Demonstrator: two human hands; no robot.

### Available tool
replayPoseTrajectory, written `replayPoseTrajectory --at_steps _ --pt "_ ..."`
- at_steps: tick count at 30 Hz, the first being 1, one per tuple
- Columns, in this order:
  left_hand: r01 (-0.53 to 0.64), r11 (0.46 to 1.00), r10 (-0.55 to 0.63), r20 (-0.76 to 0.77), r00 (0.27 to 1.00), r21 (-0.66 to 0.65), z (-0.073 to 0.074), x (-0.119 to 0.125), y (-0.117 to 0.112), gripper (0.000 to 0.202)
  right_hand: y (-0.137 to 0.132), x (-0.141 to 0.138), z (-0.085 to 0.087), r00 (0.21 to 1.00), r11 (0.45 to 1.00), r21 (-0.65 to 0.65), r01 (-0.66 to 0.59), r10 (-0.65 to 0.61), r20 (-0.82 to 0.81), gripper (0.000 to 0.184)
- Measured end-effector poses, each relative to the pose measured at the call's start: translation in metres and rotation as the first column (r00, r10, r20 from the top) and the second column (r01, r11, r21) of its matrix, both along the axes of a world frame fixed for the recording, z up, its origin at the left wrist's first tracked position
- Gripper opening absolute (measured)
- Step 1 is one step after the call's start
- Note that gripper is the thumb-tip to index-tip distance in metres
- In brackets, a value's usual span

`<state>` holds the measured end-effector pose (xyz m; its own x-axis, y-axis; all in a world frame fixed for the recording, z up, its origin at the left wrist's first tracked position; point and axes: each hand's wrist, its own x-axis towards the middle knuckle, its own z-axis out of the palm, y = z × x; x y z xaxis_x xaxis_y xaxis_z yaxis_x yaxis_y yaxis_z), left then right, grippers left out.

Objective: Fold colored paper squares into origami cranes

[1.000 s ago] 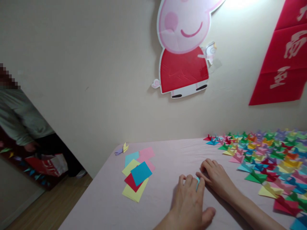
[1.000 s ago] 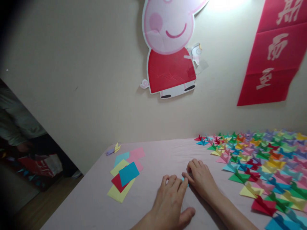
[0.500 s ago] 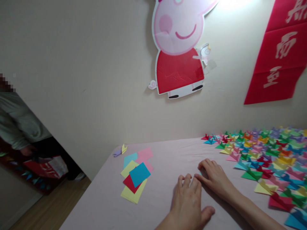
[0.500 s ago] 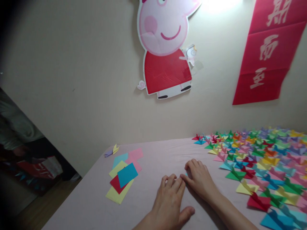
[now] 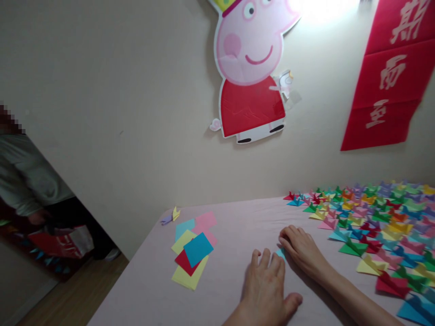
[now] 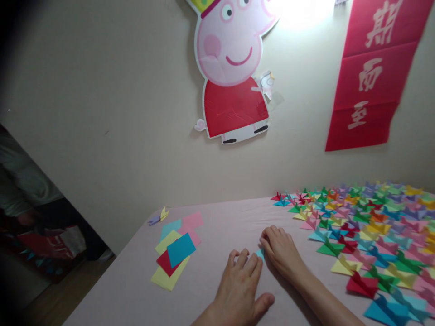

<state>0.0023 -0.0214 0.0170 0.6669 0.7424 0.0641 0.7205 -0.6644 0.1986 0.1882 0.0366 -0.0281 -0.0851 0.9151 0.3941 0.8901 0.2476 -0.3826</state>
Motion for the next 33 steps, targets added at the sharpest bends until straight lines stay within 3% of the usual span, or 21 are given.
replayPoseTrajectory --at_steps 6,11,13,16,17,19,20,22,24,26,29,33 --pt "-0.003 0.999 0.003 -0.009 1.0 0.053 -0.01 0.001 0.0 0.075 -0.004 -0.002 0.002 1.0 1.0 0.002 0.0 0.0 0.021 0.011" --pt "-0.008 0.961 0.014 -0.021 1.0 0.277 -0.049 -0.009 0.0 0.081 -0.003 -0.004 0.0 0.999 1.0 0.002 0.017 -0.017 0.035 0.007" --pt "0.004 0.893 -0.003 -0.004 1.0 0.449 -0.071 -0.016 0.003 0.082 -0.003 -0.005 0.0 0.999 1.0 0.002 0.02 -0.02 0.036 0.006" --pt "-0.004 0.718 -0.048 0.054 0.997 0.696 -0.106 -0.021 0.011 0.07 -0.004 -0.006 0.0 0.999 1.0 0.013 0.021 -0.022 0.035 0.005" --pt "-0.029 0.682 -0.042 0.079 0.996 0.73 -0.115 -0.02 0.014 0.066 -0.004 -0.007 0.0 0.999 0.999 0.026 0.023 -0.024 0.038 0.004" --pt "-0.098 0.666 0.01 0.122 0.993 0.74 -0.125 -0.019 0.018 0.06 -0.004 -0.008 0.001 0.998 0.998 0.063 0.025 -0.028 0.053 0.003" --pt "-0.121 0.667 0.028 0.137 0.99 0.735 -0.125 -0.018 0.02 0.058 -0.005 -0.009 0.001 0.998 0.997 0.079 0.026 -0.031 0.06 0.003" --pt "-0.063 0.752 0.02 0.073 0.997 0.656 -0.113 -0.018 0.02 0.054 -0.006 -0.01 0.003 0.997 0.995 0.092 0.028 -0.034 0.067 0.005" --pt "0.028 0.888 -0.01 -0.041 0.999 0.458 -0.088 -0.018 0.017 0.057 -0.009 -0.011 0.005 0.997 0.997 0.078 0.02 -0.025 0.067 0.015" --pt "0.007 0.971 0.011 -0.077 0.997 0.238 -0.059 -0.018 0.012 0.063 -0.013 -0.01 0.008 0.998 0.998 0.064 -0.006 0.002 0.068 0.025" --pt "-0.041 0.999 0.043 -0.083 0.996 0.022 -0.026 -0.016 0.005 0.069 -0.018 -0.009 0.009 0.997 0.998 0.057 -0.027 0.023 0.07 0.026" --pt "-0.054 0.994 0.048 -0.07 0.996 -0.099 -0.009 -0.015 0.0 0.068 -0.016 -0.008 0.005 0.996 0.999 0.044 -0.013 0.009 0.086 0.015"
